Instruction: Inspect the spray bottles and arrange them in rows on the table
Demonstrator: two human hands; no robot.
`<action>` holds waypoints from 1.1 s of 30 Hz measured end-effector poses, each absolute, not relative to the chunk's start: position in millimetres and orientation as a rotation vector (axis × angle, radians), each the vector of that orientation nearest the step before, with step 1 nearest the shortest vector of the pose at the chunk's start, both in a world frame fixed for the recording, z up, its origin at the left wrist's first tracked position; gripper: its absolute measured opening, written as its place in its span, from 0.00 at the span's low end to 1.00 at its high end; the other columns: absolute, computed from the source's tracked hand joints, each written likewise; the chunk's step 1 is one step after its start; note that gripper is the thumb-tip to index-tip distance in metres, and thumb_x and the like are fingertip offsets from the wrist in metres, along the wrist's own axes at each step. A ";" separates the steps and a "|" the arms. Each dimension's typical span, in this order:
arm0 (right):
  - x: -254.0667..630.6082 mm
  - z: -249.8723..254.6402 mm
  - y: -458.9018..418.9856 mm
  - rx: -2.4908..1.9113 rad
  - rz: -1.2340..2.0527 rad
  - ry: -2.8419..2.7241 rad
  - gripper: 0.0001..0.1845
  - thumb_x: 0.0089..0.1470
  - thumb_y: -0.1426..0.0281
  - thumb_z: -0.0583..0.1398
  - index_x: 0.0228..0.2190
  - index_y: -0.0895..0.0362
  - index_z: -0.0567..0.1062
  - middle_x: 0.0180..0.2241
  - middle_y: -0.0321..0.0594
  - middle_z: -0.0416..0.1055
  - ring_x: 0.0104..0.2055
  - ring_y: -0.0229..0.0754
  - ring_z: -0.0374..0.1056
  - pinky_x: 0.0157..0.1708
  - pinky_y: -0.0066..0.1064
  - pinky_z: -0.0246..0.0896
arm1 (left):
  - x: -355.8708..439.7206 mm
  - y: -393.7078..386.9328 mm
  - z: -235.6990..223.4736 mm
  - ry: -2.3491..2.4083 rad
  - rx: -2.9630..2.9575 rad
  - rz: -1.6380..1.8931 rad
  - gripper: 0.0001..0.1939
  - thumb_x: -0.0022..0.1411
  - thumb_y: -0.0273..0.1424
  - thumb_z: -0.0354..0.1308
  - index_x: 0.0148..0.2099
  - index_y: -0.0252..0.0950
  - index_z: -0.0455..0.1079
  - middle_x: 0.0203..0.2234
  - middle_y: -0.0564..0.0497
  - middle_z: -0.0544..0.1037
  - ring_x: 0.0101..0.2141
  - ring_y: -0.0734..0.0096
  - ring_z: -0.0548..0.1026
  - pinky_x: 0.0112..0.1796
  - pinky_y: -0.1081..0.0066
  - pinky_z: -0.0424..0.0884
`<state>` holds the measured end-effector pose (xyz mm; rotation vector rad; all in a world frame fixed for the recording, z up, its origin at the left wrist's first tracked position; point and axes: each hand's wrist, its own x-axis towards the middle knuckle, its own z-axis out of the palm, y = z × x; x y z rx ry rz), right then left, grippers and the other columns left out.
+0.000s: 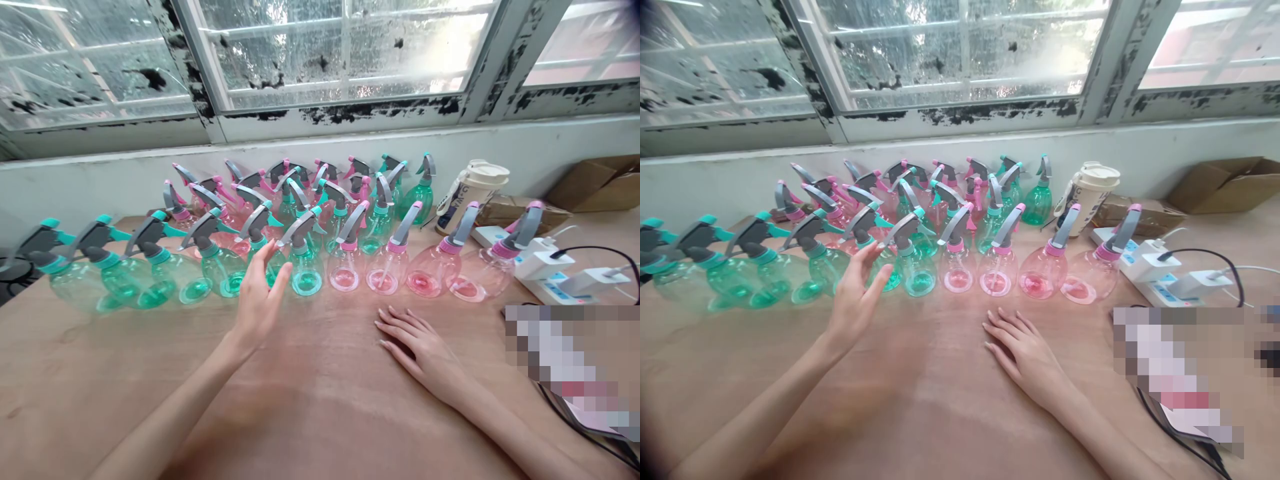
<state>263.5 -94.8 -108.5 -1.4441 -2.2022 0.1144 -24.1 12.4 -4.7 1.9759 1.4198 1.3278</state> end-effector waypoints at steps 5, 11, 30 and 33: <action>264.1 -110.4 -94.3 -1.430 0.128 -2.184 0.18 0.64 0.65 0.54 0.53 0.51 0.74 0.58 0.42 0.71 0.62 0.53 0.63 0.61 0.57 0.59 | -5.6 -21.4 -3.8 1.339 2.120 1.192 0.10 0.67 0.32 0.54 0.49 0.39 0.68 0.45 0.46 0.76 0.49 0.61 0.75 0.52 0.57 0.72; 262.6 -108.3 -94.4 -1.421 0.137 -2.162 0.18 0.64 0.66 0.55 0.53 0.51 0.74 0.57 0.44 0.71 0.62 0.52 0.64 0.61 0.56 0.58 | 54.8 -4.9 -11.4 1.157 2.511 0.854 0.17 0.66 0.31 0.57 0.57 0.39 0.68 0.64 0.37 0.56 0.65 0.49 0.56 0.61 0.47 0.60; 262.3 -109.1 -93.1 -1.416 0.156 -2.155 0.18 0.65 0.66 0.54 0.54 0.52 0.73 0.58 0.43 0.70 0.63 0.51 0.63 0.62 0.57 0.56 | 59.6 -19.9 2.9 1.285 2.775 0.715 0.23 0.66 0.32 0.56 0.62 0.39 0.65 0.51 0.40 0.69 0.52 0.51 0.67 0.51 0.52 0.70; 263.4 -109.8 -93.7 -1.426 0.159 -2.166 0.18 0.65 0.66 0.53 0.54 0.53 0.72 0.59 0.43 0.69 0.63 0.51 0.62 0.62 0.57 0.56 | 45.1 -47.2 4.9 1.246 2.823 0.651 0.21 0.67 0.31 0.54 0.61 0.40 0.66 0.52 0.42 0.71 0.50 0.52 0.68 0.50 0.52 0.70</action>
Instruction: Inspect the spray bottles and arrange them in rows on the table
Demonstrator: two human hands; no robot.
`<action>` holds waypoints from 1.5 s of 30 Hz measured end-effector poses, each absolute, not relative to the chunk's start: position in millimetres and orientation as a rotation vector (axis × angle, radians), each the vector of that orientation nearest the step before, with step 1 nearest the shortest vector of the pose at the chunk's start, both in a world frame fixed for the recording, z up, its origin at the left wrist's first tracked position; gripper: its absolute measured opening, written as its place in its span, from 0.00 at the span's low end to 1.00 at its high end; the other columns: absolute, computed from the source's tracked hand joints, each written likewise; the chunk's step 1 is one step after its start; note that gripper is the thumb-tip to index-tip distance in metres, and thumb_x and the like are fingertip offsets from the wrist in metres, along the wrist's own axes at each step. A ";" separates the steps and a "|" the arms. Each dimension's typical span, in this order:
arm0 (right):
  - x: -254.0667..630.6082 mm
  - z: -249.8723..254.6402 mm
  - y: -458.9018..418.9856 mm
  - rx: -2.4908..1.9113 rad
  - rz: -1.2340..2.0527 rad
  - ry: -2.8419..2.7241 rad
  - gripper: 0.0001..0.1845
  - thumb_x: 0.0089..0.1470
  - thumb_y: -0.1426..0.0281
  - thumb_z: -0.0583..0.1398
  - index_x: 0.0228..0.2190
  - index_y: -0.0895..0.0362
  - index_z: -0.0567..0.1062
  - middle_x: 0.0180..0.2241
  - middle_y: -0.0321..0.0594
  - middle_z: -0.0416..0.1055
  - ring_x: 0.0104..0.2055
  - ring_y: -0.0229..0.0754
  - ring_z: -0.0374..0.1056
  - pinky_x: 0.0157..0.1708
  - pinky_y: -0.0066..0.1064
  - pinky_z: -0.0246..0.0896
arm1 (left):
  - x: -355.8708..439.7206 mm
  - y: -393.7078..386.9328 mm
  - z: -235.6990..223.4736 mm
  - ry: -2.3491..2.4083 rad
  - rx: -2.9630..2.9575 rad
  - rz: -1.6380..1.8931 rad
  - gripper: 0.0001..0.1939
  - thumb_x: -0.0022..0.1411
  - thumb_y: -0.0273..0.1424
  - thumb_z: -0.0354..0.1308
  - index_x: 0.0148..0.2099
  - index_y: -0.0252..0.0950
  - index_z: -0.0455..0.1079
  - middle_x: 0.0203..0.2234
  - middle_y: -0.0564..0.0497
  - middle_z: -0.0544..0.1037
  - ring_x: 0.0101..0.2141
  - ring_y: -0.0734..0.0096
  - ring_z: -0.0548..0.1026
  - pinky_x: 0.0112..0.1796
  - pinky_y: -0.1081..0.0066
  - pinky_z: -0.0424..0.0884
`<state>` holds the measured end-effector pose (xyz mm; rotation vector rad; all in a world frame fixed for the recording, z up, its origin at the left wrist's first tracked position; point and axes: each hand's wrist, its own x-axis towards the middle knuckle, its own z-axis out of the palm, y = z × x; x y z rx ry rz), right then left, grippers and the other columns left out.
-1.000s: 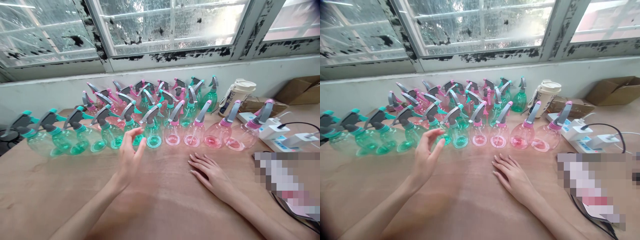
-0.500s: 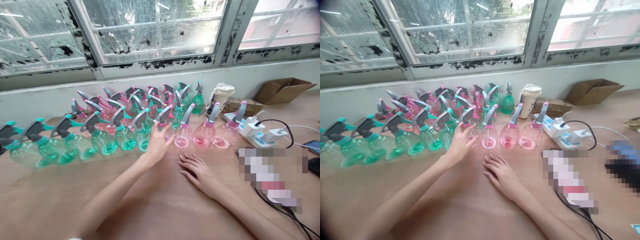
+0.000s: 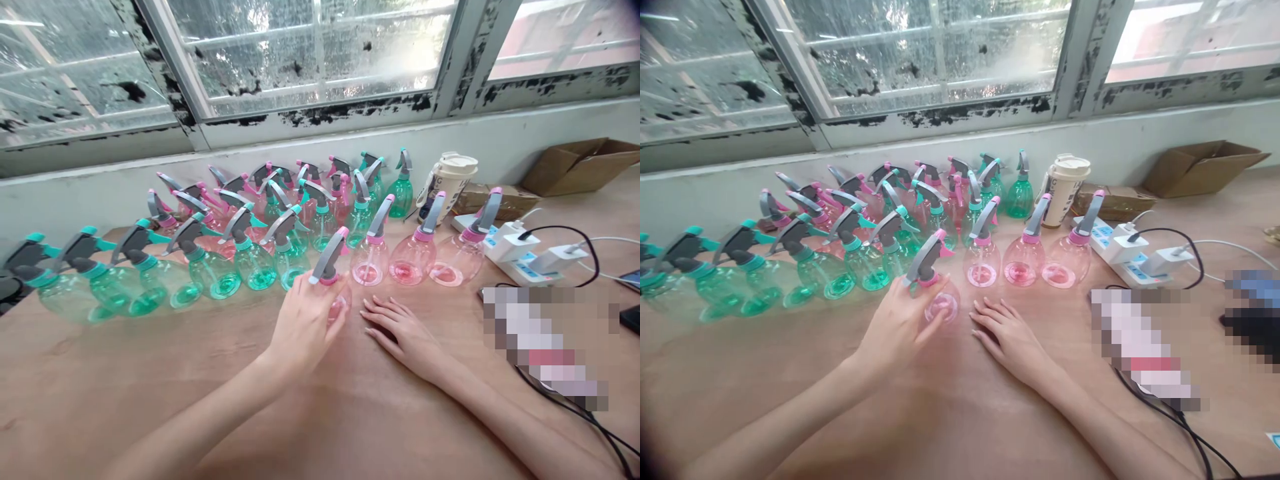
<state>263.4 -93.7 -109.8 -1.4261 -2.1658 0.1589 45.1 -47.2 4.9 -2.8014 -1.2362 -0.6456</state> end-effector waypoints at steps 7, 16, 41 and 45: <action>264.9 -108.2 -94.2 -1.429 0.168 -2.179 0.18 0.66 0.65 0.53 0.54 0.52 0.73 0.59 0.42 0.69 0.63 0.52 0.62 0.63 0.57 0.55 | 14.7 -87.8 3.4 -1.145 -2.790 -0.589 0.23 0.65 0.30 0.56 0.62 0.43 0.64 0.55 0.39 0.70 0.54 0.46 0.68 0.52 0.38 0.64; 265.6 -108.1 -95.0 -1.446 0.193 -2.188 0.19 0.66 0.64 0.53 0.55 0.53 0.72 0.60 0.42 0.68 0.64 0.52 0.61 0.63 0.57 0.55 | -27.1 -90.3 -2.6 -1.330 -2.860 -0.985 0.16 0.65 0.31 0.57 0.55 0.42 0.64 0.52 0.43 0.72 0.54 0.57 0.72 0.60 0.43 0.59; 258.7 -103.0 -82.9 -1.381 0.111 -2.256 0.19 0.64 0.65 0.55 0.54 0.55 0.73 0.60 0.48 0.67 0.63 0.53 0.61 0.62 0.54 0.59 | 31.7 -12.7 7.8 -1.097 -3.466 -1.554 0.26 0.51 0.21 0.52 0.53 0.40 0.67 0.29 0.52 0.77 0.27 0.70 0.74 0.33 0.68 0.75; 252.3 -101.7 -76.3 -1.324 0.129 -2.267 0.19 0.64 0.66 0.56 0.54 0.54 0.73 0.60 0.46 0.68 0.64 0.52 0.60 0.62 0.53 0.58 | 29.6 -9.5 5.1 -1.055 -3.466 -1.531 0.23 0.50 0.21 0.52 0.50 0.39 0.69 0.29 0.51 0.77 0.26 0.69 0.74 0.35 0.66 0.76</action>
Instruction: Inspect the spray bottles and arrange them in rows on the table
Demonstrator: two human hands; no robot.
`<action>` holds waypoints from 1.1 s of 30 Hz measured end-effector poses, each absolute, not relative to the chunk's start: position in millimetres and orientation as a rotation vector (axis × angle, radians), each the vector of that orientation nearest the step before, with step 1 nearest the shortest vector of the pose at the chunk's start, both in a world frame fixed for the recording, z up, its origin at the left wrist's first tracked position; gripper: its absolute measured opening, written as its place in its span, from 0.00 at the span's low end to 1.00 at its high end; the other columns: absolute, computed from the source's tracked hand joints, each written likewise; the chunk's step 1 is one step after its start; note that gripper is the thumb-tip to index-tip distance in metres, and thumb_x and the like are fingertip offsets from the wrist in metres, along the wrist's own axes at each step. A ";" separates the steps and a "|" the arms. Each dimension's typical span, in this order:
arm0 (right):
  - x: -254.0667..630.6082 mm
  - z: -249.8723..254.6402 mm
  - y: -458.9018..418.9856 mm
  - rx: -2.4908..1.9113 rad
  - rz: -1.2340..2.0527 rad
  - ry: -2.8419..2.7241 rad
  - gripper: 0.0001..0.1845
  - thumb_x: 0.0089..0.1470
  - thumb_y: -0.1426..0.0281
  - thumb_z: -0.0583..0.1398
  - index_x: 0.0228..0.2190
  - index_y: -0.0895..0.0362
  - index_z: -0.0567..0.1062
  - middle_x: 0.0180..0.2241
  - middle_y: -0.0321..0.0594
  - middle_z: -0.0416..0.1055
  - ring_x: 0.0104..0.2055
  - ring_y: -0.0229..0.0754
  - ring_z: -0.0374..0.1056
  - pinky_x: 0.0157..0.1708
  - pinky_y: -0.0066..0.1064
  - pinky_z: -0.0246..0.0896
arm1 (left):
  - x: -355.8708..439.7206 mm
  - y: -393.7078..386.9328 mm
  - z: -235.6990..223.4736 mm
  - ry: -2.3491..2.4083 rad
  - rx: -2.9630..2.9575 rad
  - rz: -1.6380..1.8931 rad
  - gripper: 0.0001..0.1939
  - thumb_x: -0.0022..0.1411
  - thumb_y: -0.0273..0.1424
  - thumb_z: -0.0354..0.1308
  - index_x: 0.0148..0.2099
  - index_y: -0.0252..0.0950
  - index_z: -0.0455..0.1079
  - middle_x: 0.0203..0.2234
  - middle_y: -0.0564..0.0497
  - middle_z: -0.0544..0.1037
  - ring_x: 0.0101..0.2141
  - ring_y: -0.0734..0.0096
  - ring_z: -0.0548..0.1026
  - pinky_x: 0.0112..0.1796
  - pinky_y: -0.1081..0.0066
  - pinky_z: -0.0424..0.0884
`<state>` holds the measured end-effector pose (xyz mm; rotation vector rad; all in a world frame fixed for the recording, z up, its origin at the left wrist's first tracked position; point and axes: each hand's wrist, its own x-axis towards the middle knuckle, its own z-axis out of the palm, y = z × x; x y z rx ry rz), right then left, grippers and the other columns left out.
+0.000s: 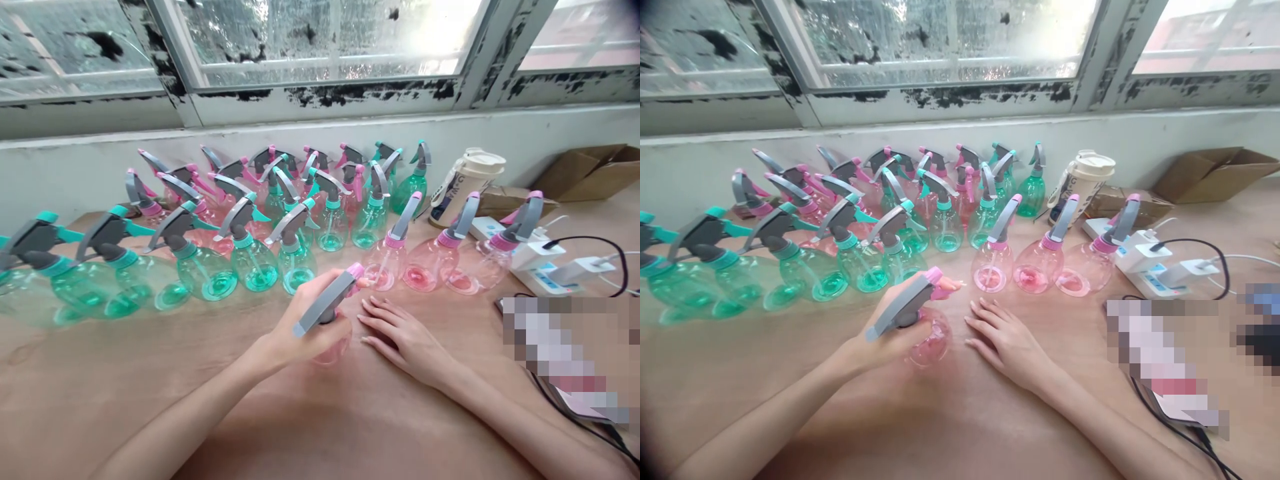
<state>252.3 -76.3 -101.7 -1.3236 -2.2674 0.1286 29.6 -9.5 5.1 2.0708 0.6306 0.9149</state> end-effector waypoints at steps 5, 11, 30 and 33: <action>251.0 -100.8 -76.6 -1.329 0.182 -2.247 0.20 0.63 0.66 0.57 0.55 0.53 0.73 0.60 0.46 0.68 0.64 0.53 0.60 0.62 0.54 0.58 | 33.6 -8.3 5.7 0.651 2.118 0.967 0.18 0.54 0.24 0.54 0.48 0.37 0.69 0.32 0.49 0.76 0.25 0.72 0.73 0.32 0.69 0.74; 255.2 -103.4 -77.3 -1.357 0.261 -2.228 0.21 0.62 0.66 0.58 0.57 0.50 0.71 0.61 0.43 0.66 0.64 0.53 0.59 0.63 0.53 0.57 | 36.8 -10.0 11.2 0.694 2.260 1.049 0.10 0.58 0.36 0.62 0.34 0.36 0.66 0.24 0.54 0.72 0.24 0.74 0.72 0.29 0.72 0.70; 262.5 -100.1 -79.6 -1.351 0.382 -2.209 0.20 0.63 0.66 0.57 0.56 0.51 0.72 0.62 0.43 0.65 0.66 0.51 0.57 0.64 0.54 0.53 | 31.6 -11.8 -11.0 0.741 2.176 1.101 0.24 0.60 0.25 0.58 0.59 0.37 0.64 0.51 0.42 0.75 0.49 0.59 0.77 0.40 0.67 0.79; 264.0 -99.8 -79.8 -1.351 0.399 -2.211 0.20 0.63 0.66 0.57 0.56 0.51 0.72 0.62 0.43 0.65 0.66 0.51 0.57 0.65 0.53 0.52 | 31.9 -11.3 -12.4 0.745 2.160 1.120 0.23 0.60 0.25 0.59 0.58 0.37 0.64 0.50 0.41 0.75 0.49 0.58 0.77 0.40 0.67 0.80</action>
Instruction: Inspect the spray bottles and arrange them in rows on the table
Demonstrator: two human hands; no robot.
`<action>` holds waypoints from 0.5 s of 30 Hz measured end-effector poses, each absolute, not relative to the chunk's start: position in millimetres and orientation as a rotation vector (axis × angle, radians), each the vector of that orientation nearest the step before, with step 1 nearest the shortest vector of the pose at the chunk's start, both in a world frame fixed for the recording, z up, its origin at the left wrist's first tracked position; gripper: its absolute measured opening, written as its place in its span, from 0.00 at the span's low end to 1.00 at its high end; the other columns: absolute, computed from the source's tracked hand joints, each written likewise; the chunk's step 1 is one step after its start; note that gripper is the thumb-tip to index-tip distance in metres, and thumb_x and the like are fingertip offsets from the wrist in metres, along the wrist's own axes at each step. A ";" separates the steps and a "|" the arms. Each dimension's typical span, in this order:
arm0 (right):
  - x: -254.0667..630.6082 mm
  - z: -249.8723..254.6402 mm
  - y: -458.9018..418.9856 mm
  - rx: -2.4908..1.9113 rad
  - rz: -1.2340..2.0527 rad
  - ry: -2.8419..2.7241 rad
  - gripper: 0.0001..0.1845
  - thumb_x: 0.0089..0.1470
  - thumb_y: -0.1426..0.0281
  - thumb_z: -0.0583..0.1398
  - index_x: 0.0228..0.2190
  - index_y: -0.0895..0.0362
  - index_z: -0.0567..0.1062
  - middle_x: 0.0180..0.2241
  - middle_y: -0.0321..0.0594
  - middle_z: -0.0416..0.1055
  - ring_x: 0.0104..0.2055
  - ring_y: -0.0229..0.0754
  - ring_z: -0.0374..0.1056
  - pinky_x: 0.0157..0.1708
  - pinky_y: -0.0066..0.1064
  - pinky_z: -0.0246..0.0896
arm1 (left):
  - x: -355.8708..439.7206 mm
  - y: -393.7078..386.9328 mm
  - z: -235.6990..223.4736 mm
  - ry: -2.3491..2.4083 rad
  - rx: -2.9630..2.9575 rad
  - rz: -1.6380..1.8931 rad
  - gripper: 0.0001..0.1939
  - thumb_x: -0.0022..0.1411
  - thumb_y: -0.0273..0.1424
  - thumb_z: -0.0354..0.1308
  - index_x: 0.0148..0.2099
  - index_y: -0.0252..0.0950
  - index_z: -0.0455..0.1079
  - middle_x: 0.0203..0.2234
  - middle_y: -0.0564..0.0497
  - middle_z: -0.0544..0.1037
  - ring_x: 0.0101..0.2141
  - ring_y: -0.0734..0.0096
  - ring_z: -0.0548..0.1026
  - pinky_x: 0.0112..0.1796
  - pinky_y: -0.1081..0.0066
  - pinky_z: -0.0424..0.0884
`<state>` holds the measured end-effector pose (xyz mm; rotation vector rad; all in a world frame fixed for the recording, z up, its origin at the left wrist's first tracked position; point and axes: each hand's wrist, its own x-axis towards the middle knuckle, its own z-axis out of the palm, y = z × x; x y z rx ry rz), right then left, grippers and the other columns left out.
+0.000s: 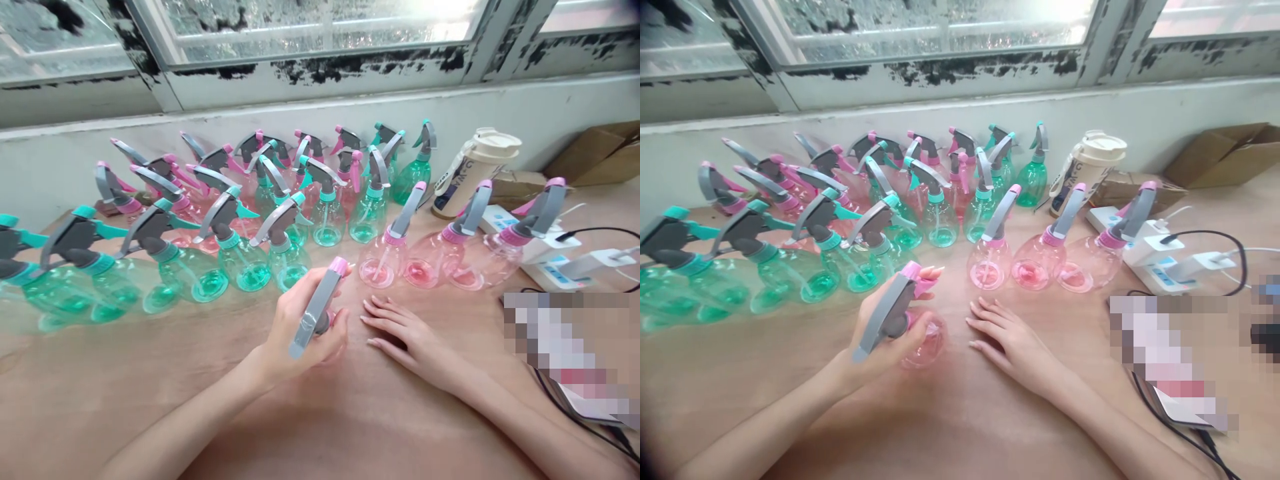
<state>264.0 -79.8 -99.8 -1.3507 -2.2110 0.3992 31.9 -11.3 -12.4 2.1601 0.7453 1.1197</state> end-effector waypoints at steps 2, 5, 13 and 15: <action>264.7 -100.0 -79.8 -1.346 0.406 -2.202 0.20 0.63 0.66 0.57 0.56 0.51 0.72 0.61 0.43 0.66 0.66 0.51 0.57 0.65 0.53 0.52 | 32.1 -11.3 -13.0 0.745 2.161 1.122 0.24 0.59 0.24 0.59 0.58 0.37 0.64 0.50 0.41 0.75 0.47 0.59 0.78 0.41 0.67 0.80; 265.1 -100.4 -79.6 -1.344 0.409 -2.211 0.21 0.63 0.66 0.57 0.57 0.51 0.71 0.62 0.43 0.66 0.65 0.50 0.58 0.65 0.53 0.52 | 32.2 -11.8 -12.8 0.735 2.160 1.115 0.24 0.60 0.24 0.58 0.59 0.37 0.63 0.50 0.41 0.75 0.46 0.61 0.78 0.41 0.67 0.80; 264.7 -101.1 -79.7 -1.356 0.415 -2.188 0.21 0.63 0.66 0.58 0.57 0.50 0.71 0.61 0.43 0.66 0.65 0.51 0.59 0.64 0.53 0.54 | 32.5 -12.8 -12.1 0.728 2.158 1.115 0.24 0.61 0.25 0.56 0.59 0.36 0.63 0.49 0.41 0.75 0.42 0.64 0.78 0.40 0.67 0.78; 265.1 -101.8 -79.9 -1.354 0.424 -2.179 0.21 0.63 0.66 0.58 0.57 0.50 0.72 0.61 0.43 0.66 0.65 0.51 0.59 0.64 0.53 0.53 | 32.8 -12.8 -13.0 0.721 2.163 1.128 0.24 0.61 0.24 0.56 0.60 0.36 0.62 0.49 0.41 0.75 0.42 0.64 0.78 0.40 0.66 0.78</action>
